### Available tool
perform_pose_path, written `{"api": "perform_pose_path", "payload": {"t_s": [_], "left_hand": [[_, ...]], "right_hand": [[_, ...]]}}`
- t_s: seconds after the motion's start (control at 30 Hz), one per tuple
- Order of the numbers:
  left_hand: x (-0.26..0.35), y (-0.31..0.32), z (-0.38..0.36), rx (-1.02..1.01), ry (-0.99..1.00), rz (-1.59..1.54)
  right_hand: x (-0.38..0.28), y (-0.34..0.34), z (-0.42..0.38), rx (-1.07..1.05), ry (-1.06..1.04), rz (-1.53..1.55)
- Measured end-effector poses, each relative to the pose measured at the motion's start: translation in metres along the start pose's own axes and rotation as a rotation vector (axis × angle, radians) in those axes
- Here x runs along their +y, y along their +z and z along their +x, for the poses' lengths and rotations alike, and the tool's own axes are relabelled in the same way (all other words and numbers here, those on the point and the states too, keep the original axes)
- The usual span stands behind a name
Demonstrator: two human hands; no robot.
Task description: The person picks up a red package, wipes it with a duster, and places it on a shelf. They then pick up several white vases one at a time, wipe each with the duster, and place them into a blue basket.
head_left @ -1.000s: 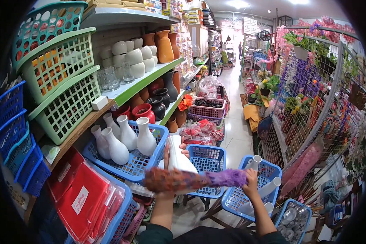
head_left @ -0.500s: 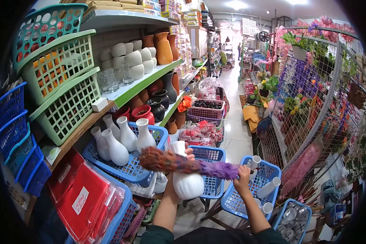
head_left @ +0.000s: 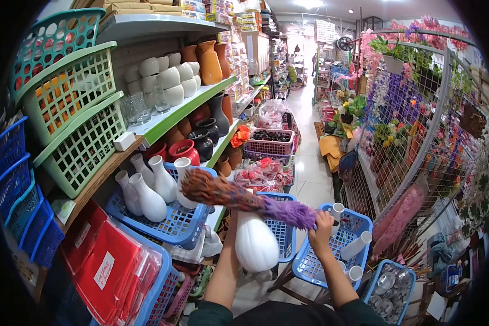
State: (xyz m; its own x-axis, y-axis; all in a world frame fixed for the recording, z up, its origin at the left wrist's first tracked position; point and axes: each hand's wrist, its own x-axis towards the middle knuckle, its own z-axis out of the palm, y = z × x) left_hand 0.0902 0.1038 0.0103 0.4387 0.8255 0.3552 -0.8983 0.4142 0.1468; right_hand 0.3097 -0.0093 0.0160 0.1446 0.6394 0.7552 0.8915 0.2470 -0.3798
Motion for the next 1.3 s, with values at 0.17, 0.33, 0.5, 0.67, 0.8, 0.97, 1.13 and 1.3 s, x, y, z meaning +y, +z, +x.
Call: {"api": "perform_pose_path", "payload": {"t_s": [0.17, 0.33, 0.5, 0.67, 0.8, 0.97, 1.13, 1.3], "left_hand": [[0.013, -0.014, 0.003, -0.132, -0.162, -0.167], [0.021, 0.022, -0.006, -0.117, -0.115, -0.377], [0.030, -0.007, 0.010, -0.325, -0.186, -0.420], [0.015, 0.011, -0.008, 0.026, -0.044, 0.320], [0.010, 0.009, -0.003, -0.015, -0.060, 0.201], [0.016, 0.001, -0.003, -0.217, -0.218, -0.275], [0.029, 0.005, -0.011, -0.225, -0.112, -0.339], [0.029, -0.001, -0.015, -0.170, -0.102, -0.420]], "right_hand": [[0.001, 0.005, -0.001, 0.007, -0.010, 0.031], [0.036, -0.002, -0.037, -0.092, -0.080, 0.183], [0.049, 0.000, -0.052, -0.150, -0.042, 0.191], [0.030, 0.018, -0.028, -0.132, 0.116, 0.115], [0.016, 0.026, -0.023, -0.051, 0.138, 0.048], [0.017, 0.025, -0.047, -0.084, 0.068, 0.096], [0.032, 0.016, -0.074, -0.144, 0.021, 0.199], [0.044, 0.032, -0.090, -0.226, 0.089, 0.234]]}}
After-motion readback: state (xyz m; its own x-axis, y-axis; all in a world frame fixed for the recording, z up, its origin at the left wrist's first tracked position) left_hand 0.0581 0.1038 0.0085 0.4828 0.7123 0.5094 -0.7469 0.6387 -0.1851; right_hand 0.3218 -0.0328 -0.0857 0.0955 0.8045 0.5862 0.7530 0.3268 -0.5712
